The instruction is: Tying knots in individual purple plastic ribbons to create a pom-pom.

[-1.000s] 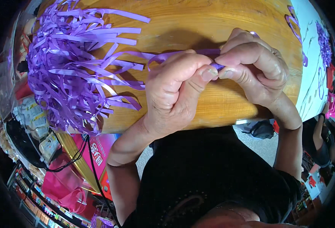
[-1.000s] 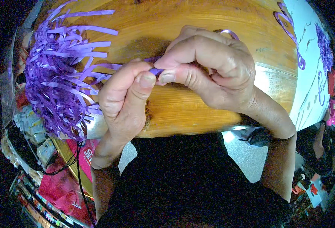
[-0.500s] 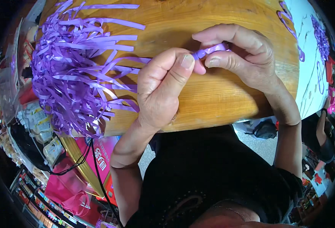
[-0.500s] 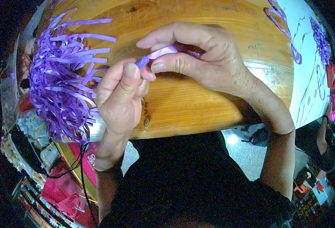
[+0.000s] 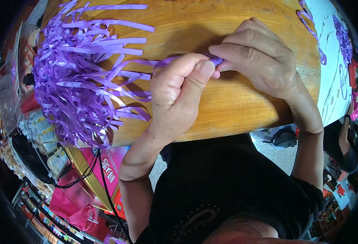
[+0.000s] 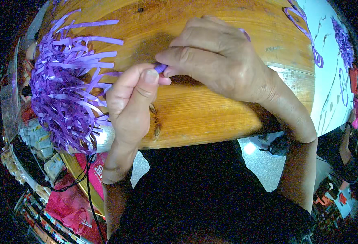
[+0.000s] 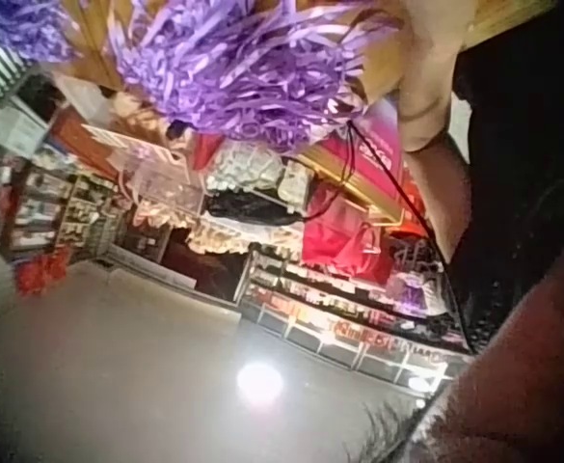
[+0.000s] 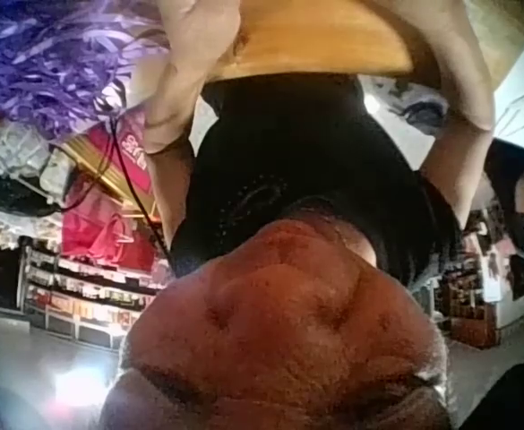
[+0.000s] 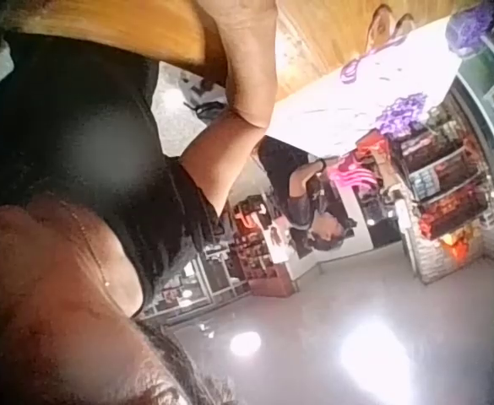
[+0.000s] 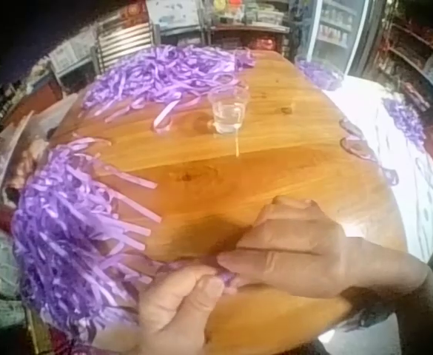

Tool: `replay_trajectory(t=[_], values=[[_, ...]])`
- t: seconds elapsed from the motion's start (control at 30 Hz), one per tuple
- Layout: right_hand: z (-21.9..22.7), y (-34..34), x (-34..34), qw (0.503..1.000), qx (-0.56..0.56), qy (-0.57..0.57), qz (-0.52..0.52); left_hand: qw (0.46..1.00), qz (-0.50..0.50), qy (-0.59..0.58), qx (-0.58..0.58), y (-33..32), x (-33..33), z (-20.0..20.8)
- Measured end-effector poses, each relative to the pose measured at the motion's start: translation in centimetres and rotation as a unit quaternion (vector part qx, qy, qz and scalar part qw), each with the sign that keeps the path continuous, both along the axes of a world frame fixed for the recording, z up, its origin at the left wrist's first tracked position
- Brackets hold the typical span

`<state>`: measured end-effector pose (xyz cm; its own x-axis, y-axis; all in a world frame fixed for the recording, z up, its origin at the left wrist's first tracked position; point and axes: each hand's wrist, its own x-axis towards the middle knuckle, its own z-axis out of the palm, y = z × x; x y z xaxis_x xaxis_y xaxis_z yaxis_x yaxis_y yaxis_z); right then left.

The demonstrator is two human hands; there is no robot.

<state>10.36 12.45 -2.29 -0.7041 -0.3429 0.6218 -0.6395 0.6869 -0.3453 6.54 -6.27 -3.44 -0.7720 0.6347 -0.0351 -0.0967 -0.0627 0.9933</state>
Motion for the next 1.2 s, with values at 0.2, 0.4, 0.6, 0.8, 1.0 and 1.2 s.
replay_trajectory(t=[0.2,0.4,0.6,0.8,1.0,1.2], values=[[0.8,0.1,0.6,0.999,0.003,-0.020,0.030,0.961,-0.016,0.274,0.034,0.3,-0.6,-1.5],[1.9,0.2,1.6,0.996,-0.008,-0.077,0.048,0.936,-0.033,0.347,0.045,0.5,-0.4,-1.2],[1.8,0.1,2.1,0.980,-0.079,-0.176,0.042,0.931,-0.041,0.361,0.031,0.3,-0.1,-1.1],[2.0,0.1,1.9,0.952,-0.119,-0.280,0.038,0.922,-0.034,0.384,0.025,0.3,-0.3,-1.3],[1.1,0.9,0.9,0.955,-0.128,-0.263,0.040,0.990,-0.036,0.131,0.032,0.0,-0.3,-0.8],[0.7,0.2,1.4,0.996,-0.054,-0.057,0.036,0.986,-0.055,0.159,0.025,0.2,-0.1,-1.0]])
